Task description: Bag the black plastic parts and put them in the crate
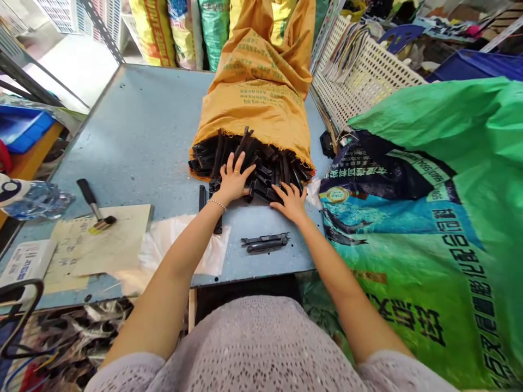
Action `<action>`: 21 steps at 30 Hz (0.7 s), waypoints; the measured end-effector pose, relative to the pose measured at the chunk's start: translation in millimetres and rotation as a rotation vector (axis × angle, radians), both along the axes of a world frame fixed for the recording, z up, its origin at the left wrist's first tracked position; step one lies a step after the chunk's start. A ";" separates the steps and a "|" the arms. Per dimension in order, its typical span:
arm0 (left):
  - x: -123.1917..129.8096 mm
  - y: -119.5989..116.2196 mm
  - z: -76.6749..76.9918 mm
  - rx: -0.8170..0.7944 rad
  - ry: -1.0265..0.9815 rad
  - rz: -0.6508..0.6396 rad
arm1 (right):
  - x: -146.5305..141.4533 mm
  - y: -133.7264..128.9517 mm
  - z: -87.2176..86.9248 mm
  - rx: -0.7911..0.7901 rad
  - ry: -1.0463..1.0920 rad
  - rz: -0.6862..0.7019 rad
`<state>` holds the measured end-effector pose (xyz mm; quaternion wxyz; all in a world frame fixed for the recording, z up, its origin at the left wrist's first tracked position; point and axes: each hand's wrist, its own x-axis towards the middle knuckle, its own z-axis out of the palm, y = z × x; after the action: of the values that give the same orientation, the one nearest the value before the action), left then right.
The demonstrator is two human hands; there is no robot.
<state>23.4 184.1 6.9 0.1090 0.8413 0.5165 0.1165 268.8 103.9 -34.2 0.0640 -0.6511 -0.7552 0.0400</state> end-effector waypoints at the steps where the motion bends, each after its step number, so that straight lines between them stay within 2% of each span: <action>1: -0.9 2.4 0.7 0.007 0.004 -0.013 | -4.5 -0.8 3.2 0.015 0.004 -0.015; 4: -7.5 0.3 2.7 0.008 0.027 -0.035 | -18.8 -22.8 17.0 0.071 0.050 -0.041; 5: -11.1 -4.3 3.4 -0.001 0.029 -0.034 | -22.6 -36.0 21.3 0.058 0.092 0.013; 8: -26.2 -31.9 5.2 -0.010 0.002 -0.018 | -28.1 -82.7 24.8 -0.127 0.202 0.334; 9: -31.9 -45.9 5.2 0.002 -0.024 -0.013 | -28.0 -96.8 22.3 -0.193 0.203 0.400; 10: -37.3 -62.1 4.5 0.020 -0.067 -0.011 | -27.6 -108.4 18.4 -0.235 0.193 0.407; 13: -44.1 -118.9 -3.5 0.040 -0.342 0.038 | -29.3 -127.3 5.4 -0.233 0.311 0.217; 16: -28.7 -172.8 -20.0 -0.144 -0.754 0.126 | -44.2 -133.5 1.0 -0.251 0.734 0.104; 18: -11.4 -197.4 -30.6 -0.352 -1.001 0.166 | -59.2 -138.6 4.9 -0.303 0.947 0.111; 21: 4.3 -216.0 -35.0 -0.556 -1.294 0.329 | -74.8 -145.4 16.4 -0.308 0.934 0.210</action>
<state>27.7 -31.9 -28.1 0.5838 0.4563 0.4792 0.4705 194.0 -41.5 -17.8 0.2937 -0.4859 -0.6929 0.4444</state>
